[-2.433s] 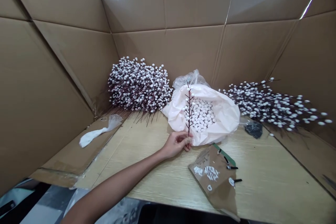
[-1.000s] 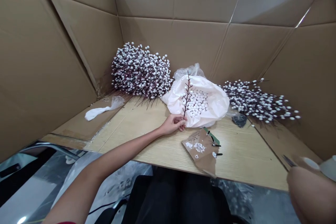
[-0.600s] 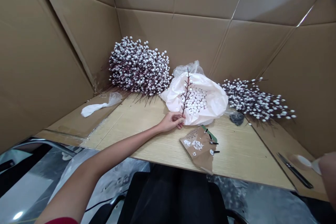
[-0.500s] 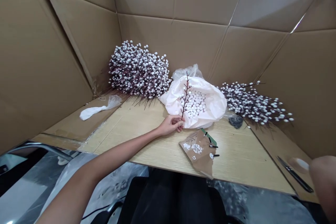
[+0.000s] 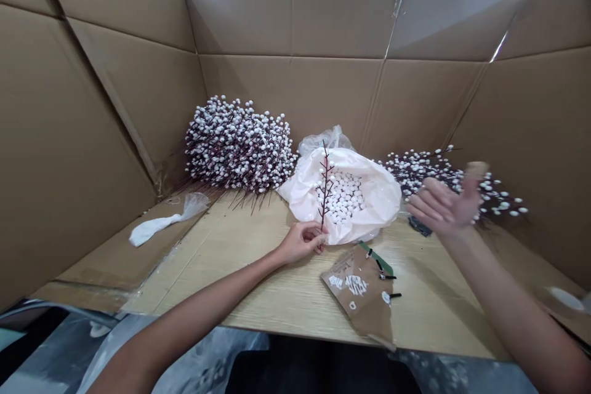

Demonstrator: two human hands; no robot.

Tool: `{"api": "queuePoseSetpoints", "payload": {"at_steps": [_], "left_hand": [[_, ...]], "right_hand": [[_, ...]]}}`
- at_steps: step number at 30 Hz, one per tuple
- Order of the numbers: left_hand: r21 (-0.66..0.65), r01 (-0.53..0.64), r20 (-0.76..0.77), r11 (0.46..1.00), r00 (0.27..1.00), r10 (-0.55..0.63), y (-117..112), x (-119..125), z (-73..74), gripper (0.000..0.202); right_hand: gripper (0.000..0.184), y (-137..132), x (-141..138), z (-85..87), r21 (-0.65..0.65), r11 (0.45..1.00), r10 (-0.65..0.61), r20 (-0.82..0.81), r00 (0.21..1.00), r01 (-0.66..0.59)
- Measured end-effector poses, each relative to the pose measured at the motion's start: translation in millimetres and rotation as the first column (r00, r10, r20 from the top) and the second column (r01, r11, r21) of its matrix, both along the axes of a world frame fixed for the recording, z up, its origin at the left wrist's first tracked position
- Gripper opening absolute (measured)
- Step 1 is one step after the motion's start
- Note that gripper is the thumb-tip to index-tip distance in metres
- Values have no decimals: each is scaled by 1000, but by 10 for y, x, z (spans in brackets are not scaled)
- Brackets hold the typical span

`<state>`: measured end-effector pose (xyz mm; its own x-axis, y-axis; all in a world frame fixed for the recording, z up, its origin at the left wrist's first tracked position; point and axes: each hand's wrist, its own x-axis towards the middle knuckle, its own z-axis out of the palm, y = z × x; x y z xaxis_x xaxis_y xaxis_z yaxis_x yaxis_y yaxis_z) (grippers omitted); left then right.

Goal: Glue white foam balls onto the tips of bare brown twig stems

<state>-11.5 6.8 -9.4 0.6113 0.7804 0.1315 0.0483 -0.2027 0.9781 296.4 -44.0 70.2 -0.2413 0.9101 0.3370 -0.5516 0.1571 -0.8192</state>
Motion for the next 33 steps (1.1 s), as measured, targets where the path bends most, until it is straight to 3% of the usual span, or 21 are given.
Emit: {"api": "queuePoseSetpoints", "payload": {"at_steps": [4,8,10,13,17,23,29,33], "left_hand": [[22,7,-40,1000,999,-6,6,-14,14,40],[24,19,-59,1000,998,-17,17,-16,13,37],[20,17,-58,1000,998,-16,20,-13,9,35],[19,16,-59,1000,998,-14,21,-8,4,33],[30,26,-74,999,997,-24,24,-9,7,31],[30,14,-86,999,996,-12,16,-12,18,31],[25,24,-80,999,997,-22,7,-4,36,32],[25,21,-85,999,996,-19,2,-1,43,33]], "right_hand": [[56,201,53,-289,-39,999,13,-320,947,-27],[57,220,363,-467,69,994,107,-463,880,-85],[53,207,476,-522,27,1000,24,-494,869,-13],[44,243,475,-628,-190,974,-196,-407,892,127],[31,363,338,-799,-319,916,-324,-235,917,242],[14,496,329,-987,-399,866,-351,-56,935,301],[9,607,347,-1171,-445,818,-345,125,930,364],[7,638,318,-1238,-434,814,-331,199,922,386]]}}
